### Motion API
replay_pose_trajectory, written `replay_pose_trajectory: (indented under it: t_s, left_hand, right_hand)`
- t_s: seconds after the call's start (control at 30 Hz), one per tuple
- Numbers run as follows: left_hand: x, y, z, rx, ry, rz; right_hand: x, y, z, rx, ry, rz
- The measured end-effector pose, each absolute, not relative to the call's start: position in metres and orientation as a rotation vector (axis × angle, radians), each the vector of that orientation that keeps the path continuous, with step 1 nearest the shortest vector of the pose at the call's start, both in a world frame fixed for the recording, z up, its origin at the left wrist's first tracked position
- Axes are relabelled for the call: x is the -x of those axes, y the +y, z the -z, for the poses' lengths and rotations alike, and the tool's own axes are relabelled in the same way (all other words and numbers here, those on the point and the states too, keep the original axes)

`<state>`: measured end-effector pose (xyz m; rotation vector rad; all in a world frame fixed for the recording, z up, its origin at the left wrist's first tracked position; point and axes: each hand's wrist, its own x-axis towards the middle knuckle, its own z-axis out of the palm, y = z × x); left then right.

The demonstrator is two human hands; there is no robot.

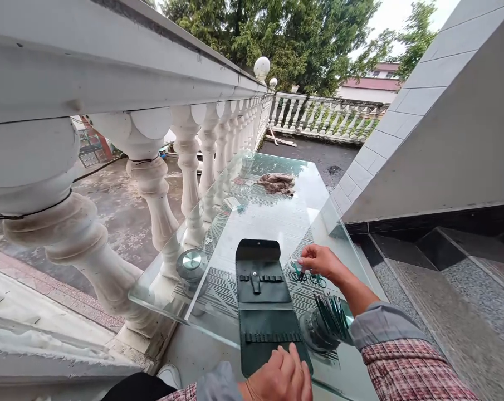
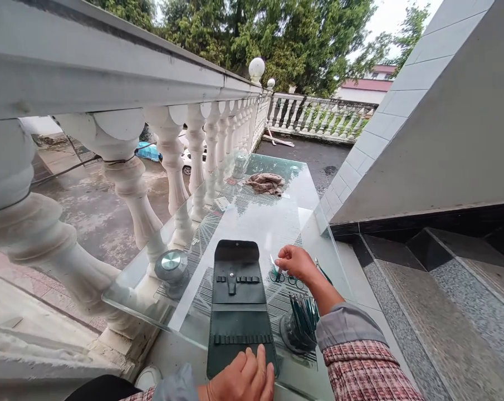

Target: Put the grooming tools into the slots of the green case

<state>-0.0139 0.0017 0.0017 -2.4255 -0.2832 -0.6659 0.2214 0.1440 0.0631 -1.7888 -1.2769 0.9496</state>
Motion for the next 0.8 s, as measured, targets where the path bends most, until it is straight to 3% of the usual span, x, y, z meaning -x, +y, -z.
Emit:
replay_pose_trajectory:
  t_s: [0.4,0.8]
  left_hand:
    - [0.013,0.005,0.003,2.411,-0.268,0.707]
    - [0.023,-0.002,-0.019,2.523,-0.291,0.459]
  right_hand:
    - [-0.2,0.163,-0.044,1.807,-1.308,-0.721]
    - [-0.186,0.049,-0.074,1.463,-0.855,-0.454]
